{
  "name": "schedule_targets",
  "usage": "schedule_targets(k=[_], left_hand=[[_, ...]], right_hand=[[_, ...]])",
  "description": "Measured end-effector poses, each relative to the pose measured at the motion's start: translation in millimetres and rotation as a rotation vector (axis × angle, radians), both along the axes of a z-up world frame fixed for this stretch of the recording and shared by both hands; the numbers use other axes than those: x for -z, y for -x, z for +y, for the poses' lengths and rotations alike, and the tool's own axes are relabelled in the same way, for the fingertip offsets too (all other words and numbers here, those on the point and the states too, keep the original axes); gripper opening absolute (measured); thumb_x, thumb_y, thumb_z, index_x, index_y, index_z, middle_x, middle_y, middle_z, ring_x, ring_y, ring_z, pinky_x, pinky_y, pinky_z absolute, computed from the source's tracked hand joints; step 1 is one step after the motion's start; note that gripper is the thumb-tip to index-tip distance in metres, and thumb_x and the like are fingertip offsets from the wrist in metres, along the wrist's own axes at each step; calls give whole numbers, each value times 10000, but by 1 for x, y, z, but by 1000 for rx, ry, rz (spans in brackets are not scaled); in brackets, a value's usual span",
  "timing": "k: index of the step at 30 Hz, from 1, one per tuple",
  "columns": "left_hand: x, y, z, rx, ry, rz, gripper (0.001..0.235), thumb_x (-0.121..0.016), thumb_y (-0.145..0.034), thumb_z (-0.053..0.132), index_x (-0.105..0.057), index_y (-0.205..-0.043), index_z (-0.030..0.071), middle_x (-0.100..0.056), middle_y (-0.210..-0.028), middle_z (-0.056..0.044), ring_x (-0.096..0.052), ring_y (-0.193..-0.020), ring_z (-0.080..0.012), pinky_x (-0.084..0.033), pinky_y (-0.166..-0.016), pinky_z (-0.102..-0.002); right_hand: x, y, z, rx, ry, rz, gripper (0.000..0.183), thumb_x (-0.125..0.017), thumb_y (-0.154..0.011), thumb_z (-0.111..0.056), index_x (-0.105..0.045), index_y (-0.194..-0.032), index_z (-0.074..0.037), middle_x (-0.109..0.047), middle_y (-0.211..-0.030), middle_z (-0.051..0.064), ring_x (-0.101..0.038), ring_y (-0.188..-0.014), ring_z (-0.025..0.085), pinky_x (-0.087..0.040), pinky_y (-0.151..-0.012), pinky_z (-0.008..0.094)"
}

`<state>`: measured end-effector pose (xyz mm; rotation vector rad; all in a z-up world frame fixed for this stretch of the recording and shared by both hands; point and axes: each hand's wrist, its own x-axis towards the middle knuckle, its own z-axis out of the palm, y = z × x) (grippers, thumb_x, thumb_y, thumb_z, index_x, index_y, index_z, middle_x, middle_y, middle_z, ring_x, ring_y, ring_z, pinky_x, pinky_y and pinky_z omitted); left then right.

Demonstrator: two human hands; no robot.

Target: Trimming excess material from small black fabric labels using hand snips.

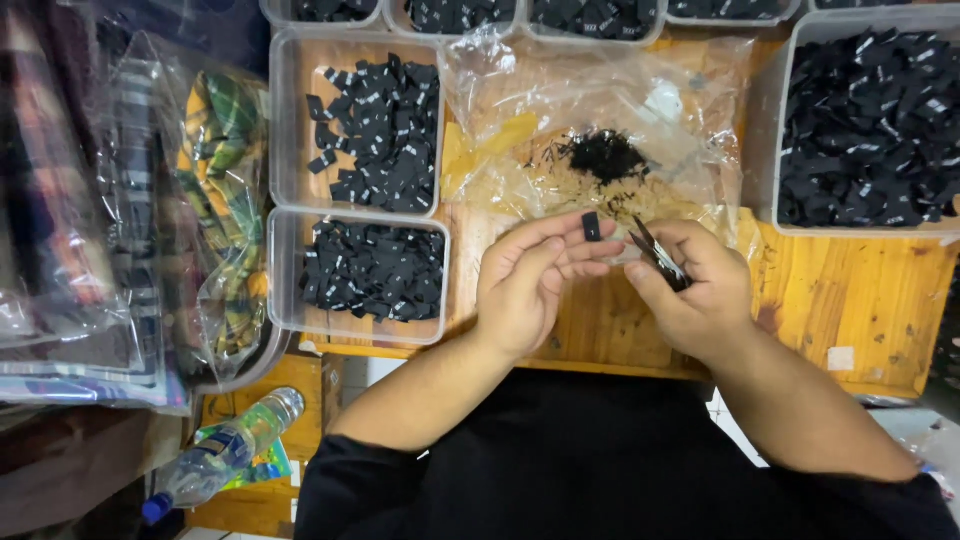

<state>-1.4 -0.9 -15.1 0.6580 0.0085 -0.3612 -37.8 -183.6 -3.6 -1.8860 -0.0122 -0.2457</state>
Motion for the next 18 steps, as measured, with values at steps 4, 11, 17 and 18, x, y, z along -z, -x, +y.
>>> schedule_targets(k=[4,11,17,18], left_hand=[[2,0,-2,-3,-11,11,346,-488,-1053,47,-594,-1333,-126,-669,-1250,-345,-719,-1105,-380,-628,-885,-413],[-23,5,17,20,-343,-80,131,-621,-1002,-11,-632,-1116,-75,-737,-1015,-283,-771,-849,-313,-646,-648,-315],[-94,-9,79,-160,-1034,-755,58,-710,-953,82,-757,-967,51,-742,-995,-127,-721,-911,-237,-609,-825,-330],[-99,-13,89,-297,-1171,-898,64,-710,-936,69,-767,-912,52,-719,-965,-141,-699,-858,-253,-587,-785,-353]], right_hand=[[-5,0,5,37,10,30,192,-742,-921,2,-721,-1112,15,-521,-509,64,-467,-472,103,-385,-476,244],[12,13,-5,50,160,-110,185,-738,-948,56,-684,-1123,80,-655,-848,151,-580,-771,185,-496,-733,295],[28,24,-17,83,252,-189,175,-697,-999,61,-645,-1146,142,-649,-944,174,-575,-792,214,-485,-749,327],[30,24,-18,92,234,-234,159,-690,-1001,74,-661,-1131,161,-576,-790,116,-451,-612,141,-414,-603,284]])
